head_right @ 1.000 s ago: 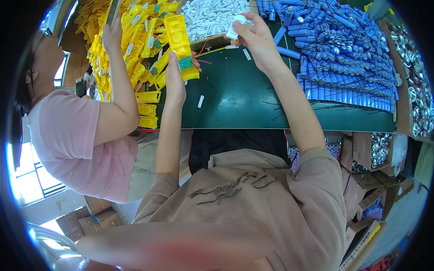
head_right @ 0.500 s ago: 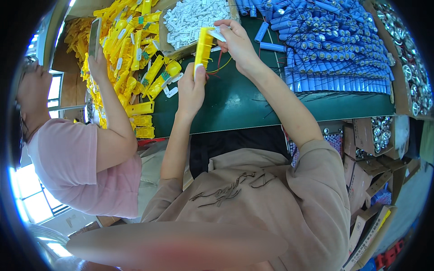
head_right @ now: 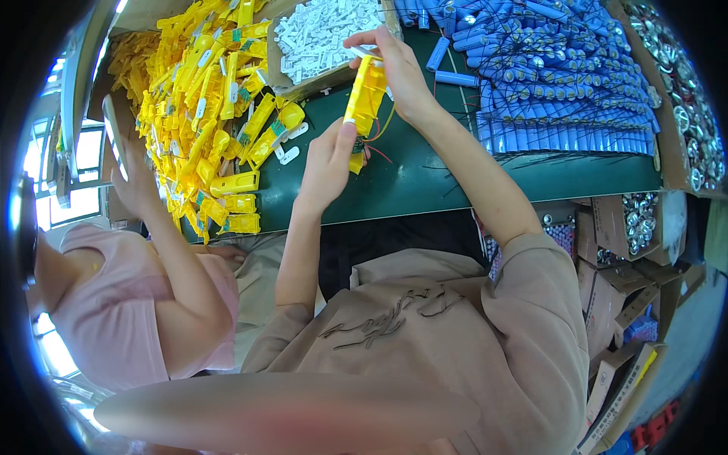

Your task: Assembling electronic components into yellow plastic housings by inserting batteries and internal circuits.

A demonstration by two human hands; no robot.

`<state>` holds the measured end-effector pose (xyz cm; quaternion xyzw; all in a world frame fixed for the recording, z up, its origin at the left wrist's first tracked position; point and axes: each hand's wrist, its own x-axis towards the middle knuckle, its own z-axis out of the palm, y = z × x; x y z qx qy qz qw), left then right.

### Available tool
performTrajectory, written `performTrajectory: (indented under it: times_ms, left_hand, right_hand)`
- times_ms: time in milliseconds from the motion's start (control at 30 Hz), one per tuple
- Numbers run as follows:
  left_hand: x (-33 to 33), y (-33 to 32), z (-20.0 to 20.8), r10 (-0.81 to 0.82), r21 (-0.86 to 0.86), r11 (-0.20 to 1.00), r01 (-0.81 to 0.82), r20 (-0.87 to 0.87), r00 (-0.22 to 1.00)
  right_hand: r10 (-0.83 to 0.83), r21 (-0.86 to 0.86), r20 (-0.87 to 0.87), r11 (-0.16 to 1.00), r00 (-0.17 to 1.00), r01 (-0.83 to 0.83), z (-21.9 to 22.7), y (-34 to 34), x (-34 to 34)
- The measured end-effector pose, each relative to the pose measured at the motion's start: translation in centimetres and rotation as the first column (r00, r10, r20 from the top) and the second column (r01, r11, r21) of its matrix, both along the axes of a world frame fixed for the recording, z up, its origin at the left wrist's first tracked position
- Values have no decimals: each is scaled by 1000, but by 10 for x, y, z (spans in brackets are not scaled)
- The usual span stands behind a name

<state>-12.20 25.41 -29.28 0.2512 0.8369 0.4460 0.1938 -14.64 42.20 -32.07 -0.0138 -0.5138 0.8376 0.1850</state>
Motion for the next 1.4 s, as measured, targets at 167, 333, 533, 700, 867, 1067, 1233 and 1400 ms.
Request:
performTrajectory:
  times_ms: [167, 333, 533, 700, 867, 1067, 1233, 1400]
  left_hand:
    - [-9, -8, -4, -88, 443, 883, -156, 482, 872]
    - [-10, -7, 4, -96, 514, 823, -242, 546, 832]
    - [-11, -9, -1, -46, 493, 831, -258, 523, 851]
    - [-17, -11, -11, 2, 528, 773, -352, 552, 834]
    - [-16, -15, -15, 5, 530, 772, -352, 547, 837]
    - [-13, -16, -21, -4, 514, 801, -307, 518, 856]
    - [-9, -15, -22, -72, 513, 836, -196, 456, 887]
    - [-19, -15, -10, -149, 555, 828, -76, 349, 925]
  right_hand:
    - [237, -318, -140, 909, 961, -270, -24, 0, -13]
    - [39, 610, -111, 791, 993, 37, -3, -12, 4]
    - [181, 423, -90, 897, 979, -127, -8, -10, 2]
    - [357, 6, -61, 934, 932, -357, 1, -14, 10]
    - [348, 128, -36, 931, 937, -341, -5, -17, 9]
    - [317, 123, -11, 942, 948, -313, -6, -20, 6]
    - [334, 122, 6, 935, 943, -332, -10, -20, 4]
    - [283, 111, -43, 954, 958, -277, -9, -22, 4]
